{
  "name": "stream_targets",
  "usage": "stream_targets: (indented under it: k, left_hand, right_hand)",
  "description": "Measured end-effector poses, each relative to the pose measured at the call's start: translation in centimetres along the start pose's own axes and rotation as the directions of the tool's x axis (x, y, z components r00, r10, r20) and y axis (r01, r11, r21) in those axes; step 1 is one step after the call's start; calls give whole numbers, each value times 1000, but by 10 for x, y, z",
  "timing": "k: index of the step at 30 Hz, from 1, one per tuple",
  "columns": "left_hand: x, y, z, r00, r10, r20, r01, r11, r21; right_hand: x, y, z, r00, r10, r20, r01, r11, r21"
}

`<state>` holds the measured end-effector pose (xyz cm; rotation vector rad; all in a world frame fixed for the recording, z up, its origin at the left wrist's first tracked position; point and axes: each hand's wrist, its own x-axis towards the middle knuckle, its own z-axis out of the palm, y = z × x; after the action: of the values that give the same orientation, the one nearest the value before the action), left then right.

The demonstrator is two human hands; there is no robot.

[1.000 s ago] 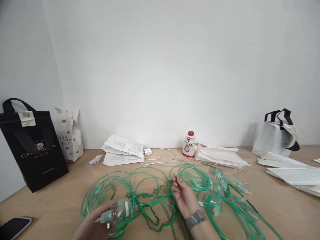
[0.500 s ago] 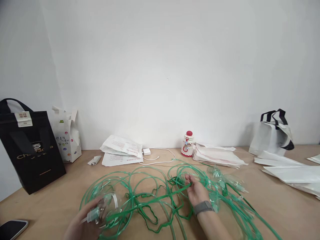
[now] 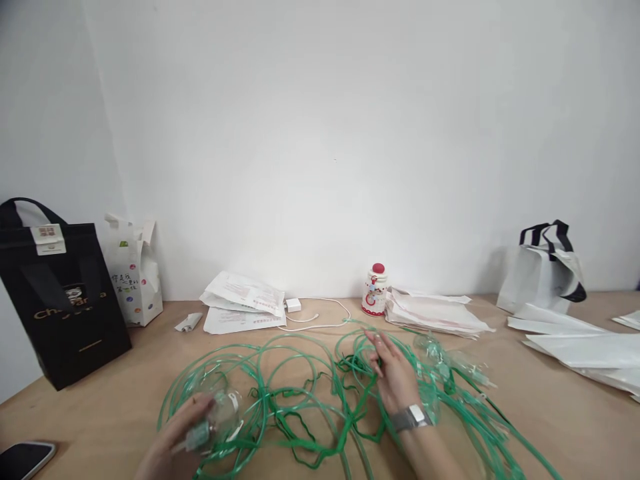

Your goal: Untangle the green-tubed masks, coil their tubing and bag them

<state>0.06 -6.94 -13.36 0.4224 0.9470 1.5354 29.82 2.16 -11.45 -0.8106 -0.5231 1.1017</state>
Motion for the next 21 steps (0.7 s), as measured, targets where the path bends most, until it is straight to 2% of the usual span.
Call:
stream_targets:
  k: [3,6,9,15,17,21]
  left_hand:
    - [3,-10,0,993,-19,118,12,998,58]
    - [7,-20,-1,979,-65,194,50,995,81]
    - [10,-26,-2,965,-113,238,92,991,96]
    - [10,-30,-2,946,-194,258,170,979,112]
    - [11,-31,-3,943,-201,266,176,978,116]
    - [14,-32,-5,943,-183,277,152,980,130]
  right_hand:
    - [-26,13,18,981,102,163,-92,993,-69]
    - [-45,28,27,946,192,262,-157,976,-150]
    - [-56,36,29,912,229,340,-166,965,-205]
    - [-67,28,32,777,445,445,-332,891,-311]
    - [-68,25,33,770,458,444,-342,884,-318]
    - [-68,28,32,815,423,397,-327,900,-287]
